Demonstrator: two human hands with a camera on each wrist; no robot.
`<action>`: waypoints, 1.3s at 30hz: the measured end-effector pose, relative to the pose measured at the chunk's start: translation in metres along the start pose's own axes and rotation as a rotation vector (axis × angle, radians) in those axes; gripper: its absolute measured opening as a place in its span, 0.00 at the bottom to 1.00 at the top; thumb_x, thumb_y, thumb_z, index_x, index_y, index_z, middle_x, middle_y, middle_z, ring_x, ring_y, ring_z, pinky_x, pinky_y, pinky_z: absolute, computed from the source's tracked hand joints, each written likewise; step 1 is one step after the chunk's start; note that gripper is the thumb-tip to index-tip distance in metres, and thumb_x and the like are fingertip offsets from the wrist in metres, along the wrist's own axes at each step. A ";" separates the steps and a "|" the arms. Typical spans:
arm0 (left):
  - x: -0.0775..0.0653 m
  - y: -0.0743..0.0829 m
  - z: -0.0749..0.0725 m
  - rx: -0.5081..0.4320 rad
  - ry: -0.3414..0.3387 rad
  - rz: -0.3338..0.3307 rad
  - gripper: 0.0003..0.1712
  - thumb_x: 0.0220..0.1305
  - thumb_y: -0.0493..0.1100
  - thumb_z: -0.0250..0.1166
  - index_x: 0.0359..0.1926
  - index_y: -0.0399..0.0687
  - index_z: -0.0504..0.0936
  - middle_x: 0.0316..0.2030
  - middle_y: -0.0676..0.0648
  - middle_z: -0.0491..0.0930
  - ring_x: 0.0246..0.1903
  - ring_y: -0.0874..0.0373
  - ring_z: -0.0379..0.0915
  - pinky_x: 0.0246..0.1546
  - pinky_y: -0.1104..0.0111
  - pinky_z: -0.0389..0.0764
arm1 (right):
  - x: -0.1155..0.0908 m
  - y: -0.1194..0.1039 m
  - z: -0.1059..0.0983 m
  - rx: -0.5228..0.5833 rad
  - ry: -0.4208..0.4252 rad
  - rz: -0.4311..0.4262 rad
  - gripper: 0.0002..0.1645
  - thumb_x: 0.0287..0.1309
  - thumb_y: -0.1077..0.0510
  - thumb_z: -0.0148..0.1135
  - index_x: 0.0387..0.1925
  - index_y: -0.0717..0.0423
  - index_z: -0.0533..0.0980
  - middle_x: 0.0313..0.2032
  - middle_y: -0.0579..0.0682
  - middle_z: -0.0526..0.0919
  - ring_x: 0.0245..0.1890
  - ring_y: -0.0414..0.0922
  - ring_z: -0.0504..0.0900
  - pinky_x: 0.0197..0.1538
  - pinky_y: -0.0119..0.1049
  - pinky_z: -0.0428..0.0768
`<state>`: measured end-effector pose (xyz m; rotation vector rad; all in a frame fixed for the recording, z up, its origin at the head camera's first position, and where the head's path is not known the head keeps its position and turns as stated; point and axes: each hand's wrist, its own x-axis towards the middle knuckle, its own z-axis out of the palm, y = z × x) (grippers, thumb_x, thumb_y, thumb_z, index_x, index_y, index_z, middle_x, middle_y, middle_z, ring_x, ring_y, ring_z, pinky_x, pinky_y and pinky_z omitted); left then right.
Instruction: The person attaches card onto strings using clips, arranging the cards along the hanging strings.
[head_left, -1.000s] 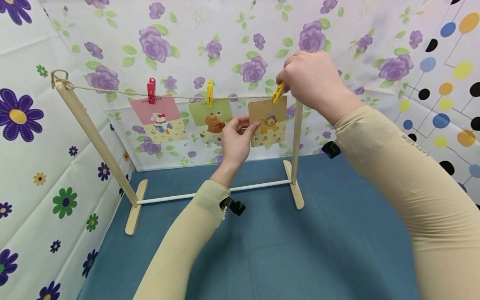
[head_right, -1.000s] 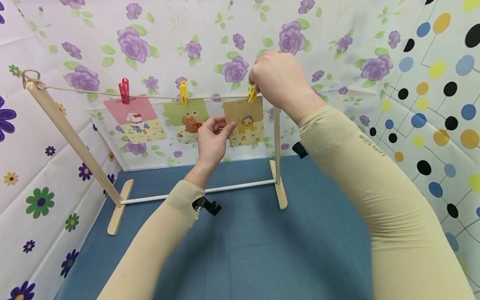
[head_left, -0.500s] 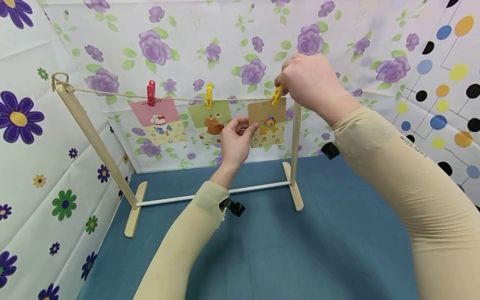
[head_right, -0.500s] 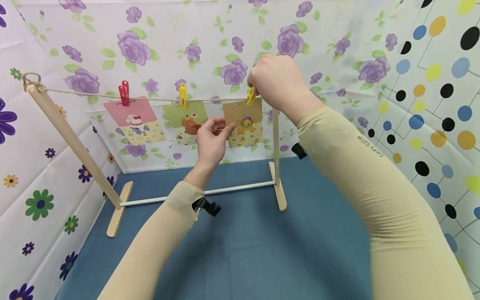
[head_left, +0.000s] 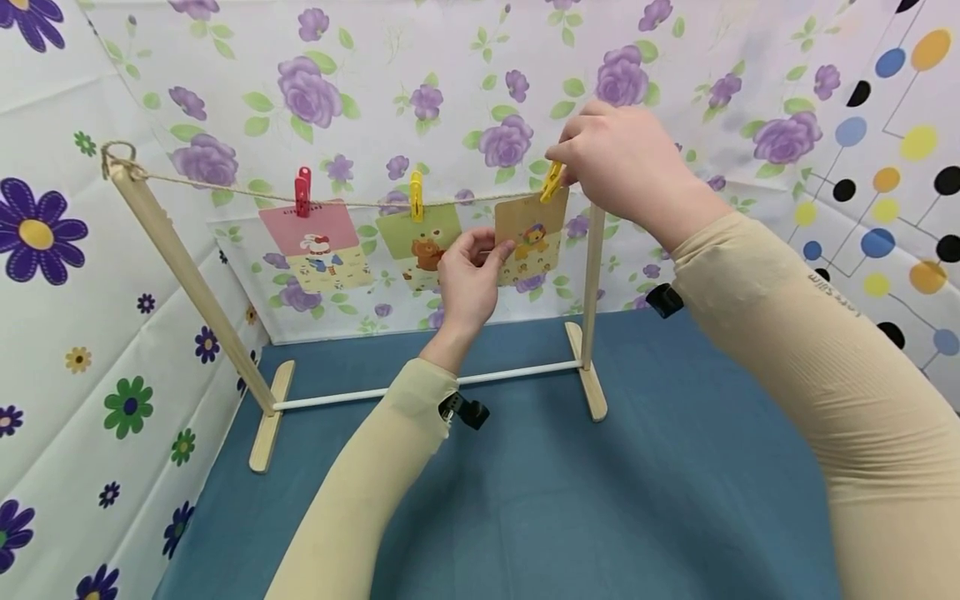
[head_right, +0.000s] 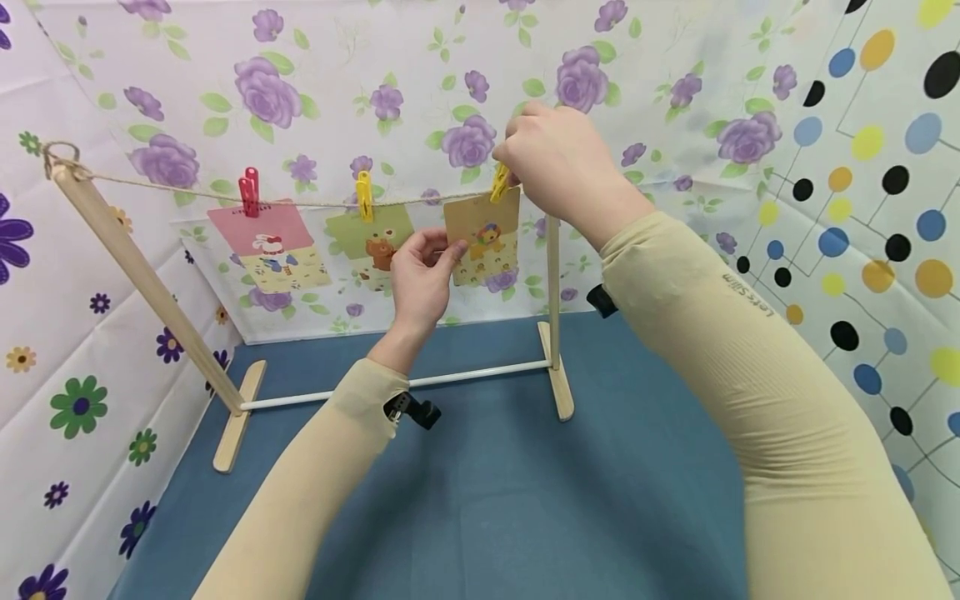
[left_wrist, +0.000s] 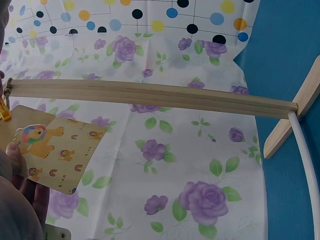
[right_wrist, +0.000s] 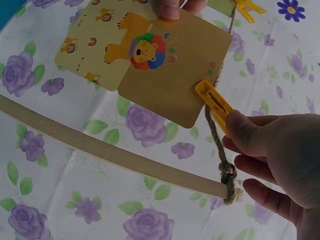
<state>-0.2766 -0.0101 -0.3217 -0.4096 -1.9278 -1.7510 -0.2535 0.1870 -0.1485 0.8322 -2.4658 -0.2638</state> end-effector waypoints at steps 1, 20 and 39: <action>0.000 0.000 0.000 0.004 0.003 0.004 0.13 0.70 0.44 0.75 0.48 0.41 0.87 0.39 0.45 0.90 0.38 0.54 0.86 0.38 0.67 0.82 | -0.001 0.000 0.000 -0.003 0.007 -0.004 0.15 0.66 0.63 0.74 0.53 0.58 0.88 0.51 0.61 0.88 0.58 0.61 0.79 0.53 0.57 0.84; -0.005 -0.003 -0.001 -0.095 -0.017 0.013 0.21 0.74 0.44 0.72 0.62 0.42 0.82 0.50 0.44 0.89 0.44 0.52 0.88 0.48 0.61 0.86 | -0.008 0.004 0.009 0.098 0.224 0.007 0.35 0.67 0.62 0.74 0.73 0.56 0.75 0.67 0.62 0.79 0.72 0.61 0.71 0.67 0.63 0.73; -0.025 -0.011 -0.011 -0.189 -0.059 0.008 0.21 0.86 0.46 0.56 0.70 0.41 0.73 0.59 0.36 0.82 0.58 0.44 0.82 0.62 0.52 0.79 | -0.038 0.026 0.030 0.216 0.452 -0.015 0.26 0.72 0.61 0.68 0.69 0.57 0.80 0.63 0.61 0.82 0.65 0.62 0.77 0.71 0.56 0.72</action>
